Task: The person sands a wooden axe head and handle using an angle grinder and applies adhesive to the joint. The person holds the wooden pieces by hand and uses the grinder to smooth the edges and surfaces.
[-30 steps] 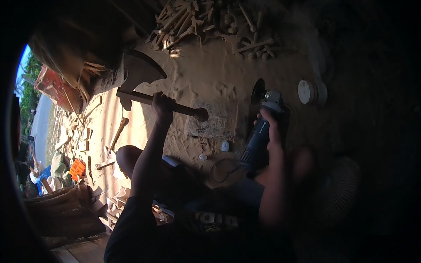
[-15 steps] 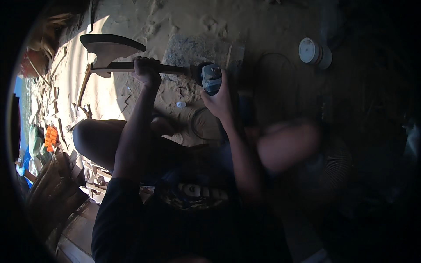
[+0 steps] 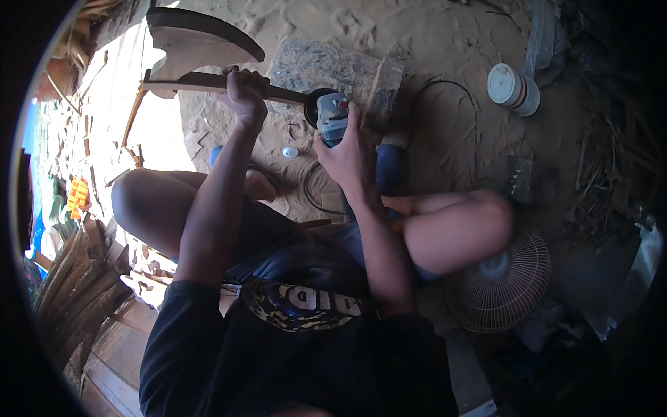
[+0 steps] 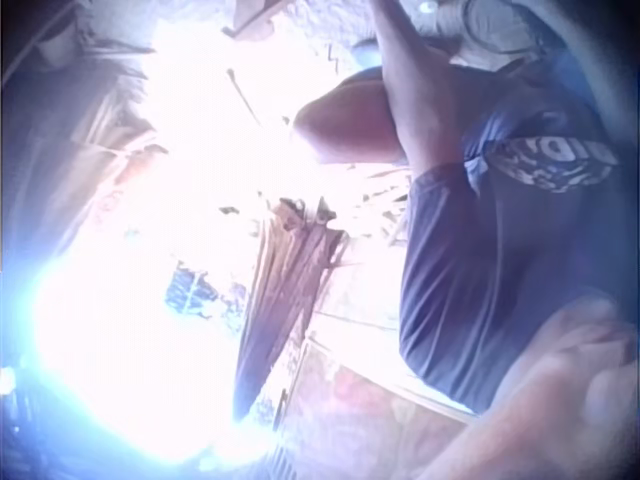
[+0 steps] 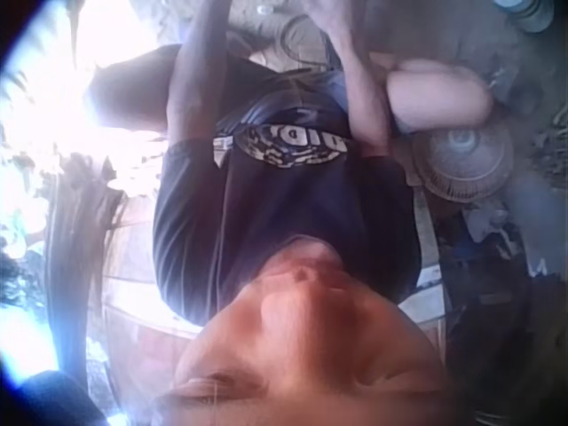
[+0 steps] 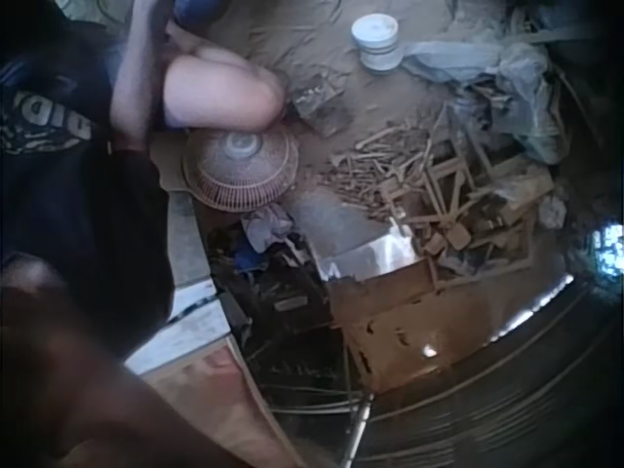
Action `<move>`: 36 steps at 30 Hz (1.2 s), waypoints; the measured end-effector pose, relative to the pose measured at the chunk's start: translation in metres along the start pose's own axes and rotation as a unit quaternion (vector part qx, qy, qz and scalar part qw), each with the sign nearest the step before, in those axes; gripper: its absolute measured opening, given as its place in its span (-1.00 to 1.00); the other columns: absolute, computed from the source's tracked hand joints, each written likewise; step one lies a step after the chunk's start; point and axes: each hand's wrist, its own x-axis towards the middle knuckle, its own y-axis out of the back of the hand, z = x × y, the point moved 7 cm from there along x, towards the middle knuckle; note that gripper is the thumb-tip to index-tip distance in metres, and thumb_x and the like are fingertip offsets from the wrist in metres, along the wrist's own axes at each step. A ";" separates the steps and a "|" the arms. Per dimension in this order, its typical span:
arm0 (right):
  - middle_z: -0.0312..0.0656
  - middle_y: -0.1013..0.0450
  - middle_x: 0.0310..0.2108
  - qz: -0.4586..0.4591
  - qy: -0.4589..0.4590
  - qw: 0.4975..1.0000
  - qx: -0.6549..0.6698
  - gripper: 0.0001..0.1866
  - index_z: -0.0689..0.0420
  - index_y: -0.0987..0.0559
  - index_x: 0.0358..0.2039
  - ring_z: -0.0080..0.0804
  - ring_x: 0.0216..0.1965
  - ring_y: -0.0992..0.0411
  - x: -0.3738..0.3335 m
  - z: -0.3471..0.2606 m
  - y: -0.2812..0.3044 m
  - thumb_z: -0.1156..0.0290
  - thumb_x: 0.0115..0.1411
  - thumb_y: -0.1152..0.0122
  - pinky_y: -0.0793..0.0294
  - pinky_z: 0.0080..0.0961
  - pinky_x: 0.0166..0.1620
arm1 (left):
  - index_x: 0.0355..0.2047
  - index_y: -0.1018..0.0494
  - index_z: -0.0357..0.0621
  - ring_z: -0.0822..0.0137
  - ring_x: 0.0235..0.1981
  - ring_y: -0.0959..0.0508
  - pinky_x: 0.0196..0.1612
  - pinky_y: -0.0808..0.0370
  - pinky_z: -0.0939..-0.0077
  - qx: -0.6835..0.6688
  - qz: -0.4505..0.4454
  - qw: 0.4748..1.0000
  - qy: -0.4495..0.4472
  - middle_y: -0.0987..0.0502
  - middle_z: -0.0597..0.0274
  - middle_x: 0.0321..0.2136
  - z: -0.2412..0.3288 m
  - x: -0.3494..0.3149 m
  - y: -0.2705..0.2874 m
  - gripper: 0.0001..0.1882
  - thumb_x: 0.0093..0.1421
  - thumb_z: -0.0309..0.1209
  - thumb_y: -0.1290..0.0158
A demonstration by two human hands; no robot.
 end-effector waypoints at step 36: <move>0.31 -0.62 -0.20 -0.039 -0.067 0.997 -0.007 -0.06 0.17 -0.20 0.42 0.34 -0.17 -0.62 -0.003 0.009 0.007 0.22 0.10 -0.47 -0.59 0.17 -0.09 | -0.44 -0.31 -0.19 0.47 -0.75 -0.27 -0.67 -0.23 0.45 0.049 -0.171 0.983 -0.047 -0.26 0.35 -0.72 0.006 -0.019 -0.032 -0.86 0.29 -0.49 0.02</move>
